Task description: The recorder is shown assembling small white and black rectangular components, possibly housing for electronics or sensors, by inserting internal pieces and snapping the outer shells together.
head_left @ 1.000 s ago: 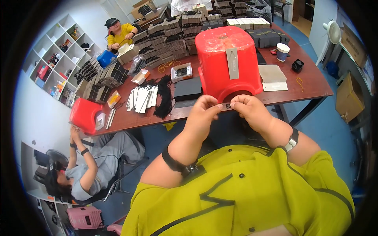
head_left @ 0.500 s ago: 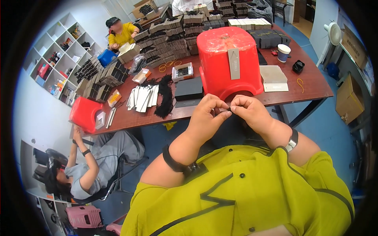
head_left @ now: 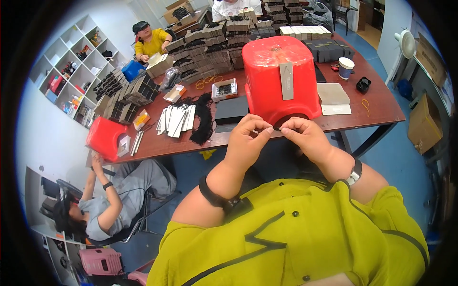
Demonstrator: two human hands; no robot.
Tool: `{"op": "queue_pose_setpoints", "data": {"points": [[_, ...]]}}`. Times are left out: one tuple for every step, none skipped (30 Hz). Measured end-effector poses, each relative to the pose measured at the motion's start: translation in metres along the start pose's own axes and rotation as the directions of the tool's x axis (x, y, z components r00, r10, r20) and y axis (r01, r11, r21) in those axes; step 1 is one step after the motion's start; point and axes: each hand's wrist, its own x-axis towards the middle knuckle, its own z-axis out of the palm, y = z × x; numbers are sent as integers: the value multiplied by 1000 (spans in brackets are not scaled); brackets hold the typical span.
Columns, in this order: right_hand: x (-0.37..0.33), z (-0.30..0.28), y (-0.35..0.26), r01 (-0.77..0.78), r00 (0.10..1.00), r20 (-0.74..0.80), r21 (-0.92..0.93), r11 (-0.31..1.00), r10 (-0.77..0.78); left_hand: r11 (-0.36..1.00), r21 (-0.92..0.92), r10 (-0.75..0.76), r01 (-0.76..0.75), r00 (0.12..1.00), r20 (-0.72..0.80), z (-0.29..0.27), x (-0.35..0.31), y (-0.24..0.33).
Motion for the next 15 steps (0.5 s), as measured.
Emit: {"op": "queue_pose_setpoints", "data": {"points": [[0,1,-2,-39,999,14,46,998,38,995,-101,18,-16,1000,20,0,1,-6],[-1,0,-3,-77,997,25,89,993,75,978,-206,42,-32,998,43,2,1,-7],[-2,0,0,-74,997,23,86,994,72,978,-207,46,-36,998,43,5,1,-6],[-1,0,5,-69,997,43,107,992,65,936,-352,20,11,996,85,9,1,-4],[1,-1,8,-67,996,65,131,989,59,873,-484,-4,67,992,129,11,1,-2],[2,-2,10,-65,996,65,131,989,57,873,-483,-2,65,992,129,10,1,-5],[2,-3,10,-86,993,88,131,988,74,817,-560,-55,136,986,159,8,1,-10],[3,-3,10,-106,990,110,131,986,92,749,-629,-105,205,975,194,7,1,-15],[3,-3,9,-104,990,110,131,986,90,751,-629,-103,204,976,194,8,1,-18],[2,-3,8,-104,990,104,130,986,91,716,-663,-123,220,974,190,9,0,-21],[2,-2,7,-104,991,97,132,986,91,680,-694,-144,236,971,189,9,1,-21],[2,-2,4,-100,992,95,134,986,88,683,-692,-142,236,971,191,8,2,-22],[4,-4,-2,-143,987,88,83,986,136,597,-758,-148,263,965,218,7,4,-21],[5,-8,-5,-188,980,69,31,982,186,500,-815,-150,294,956,253,8,5,-20],[9,-18,2,-188,979,79,28,982,186,512,-807,-156,294,956,249,8,7,-15]]}}
